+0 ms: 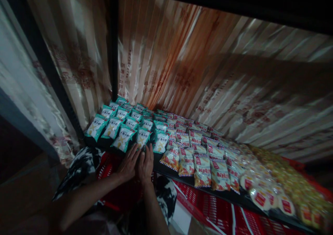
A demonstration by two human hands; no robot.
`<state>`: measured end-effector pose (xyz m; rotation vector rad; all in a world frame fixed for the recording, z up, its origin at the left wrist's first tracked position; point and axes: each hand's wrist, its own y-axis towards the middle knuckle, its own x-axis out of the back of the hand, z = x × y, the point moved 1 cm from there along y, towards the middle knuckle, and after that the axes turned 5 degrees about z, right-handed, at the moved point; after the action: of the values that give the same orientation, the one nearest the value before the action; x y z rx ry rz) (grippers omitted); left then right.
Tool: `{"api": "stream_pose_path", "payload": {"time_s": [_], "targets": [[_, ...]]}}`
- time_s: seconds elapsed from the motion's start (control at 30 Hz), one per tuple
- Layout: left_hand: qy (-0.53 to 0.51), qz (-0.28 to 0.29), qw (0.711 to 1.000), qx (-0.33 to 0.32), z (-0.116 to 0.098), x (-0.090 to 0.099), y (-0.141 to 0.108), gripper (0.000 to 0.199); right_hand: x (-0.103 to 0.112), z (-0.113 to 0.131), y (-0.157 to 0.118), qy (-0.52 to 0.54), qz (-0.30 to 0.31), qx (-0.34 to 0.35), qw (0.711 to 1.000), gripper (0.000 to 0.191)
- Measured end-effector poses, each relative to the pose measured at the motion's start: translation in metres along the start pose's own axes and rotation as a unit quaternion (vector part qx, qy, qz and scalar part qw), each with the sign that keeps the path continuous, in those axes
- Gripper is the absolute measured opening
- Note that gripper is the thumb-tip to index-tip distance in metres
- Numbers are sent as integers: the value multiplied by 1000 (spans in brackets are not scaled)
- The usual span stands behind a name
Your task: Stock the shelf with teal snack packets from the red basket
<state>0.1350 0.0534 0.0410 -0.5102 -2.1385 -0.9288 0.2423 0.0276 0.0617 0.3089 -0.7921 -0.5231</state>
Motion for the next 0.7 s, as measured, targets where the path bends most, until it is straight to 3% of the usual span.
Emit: {"api": "stream_pose_path", "payload": {"time_s": [0.17, 0.3, 0.47, 0.7], "targets": [[-26, 4, 999, -21, -14, -1, 9, 67, 30, -8, 17, -22, -80, -25, 996, 51], [-64, 8, 998, -26, -31, -7, 25, 60, 46, -21, 31, -19, -95, -63, 993, 57], [-113, 25, 992, 58, -41, -21, 48, 51, 50, -33, 40, -13, -66, -89, 994, 61], [-192, 37, 969, 152, -38, -41, 74, 52, 47, -40, 44, 6, -43, -101, 994, 61]]}}
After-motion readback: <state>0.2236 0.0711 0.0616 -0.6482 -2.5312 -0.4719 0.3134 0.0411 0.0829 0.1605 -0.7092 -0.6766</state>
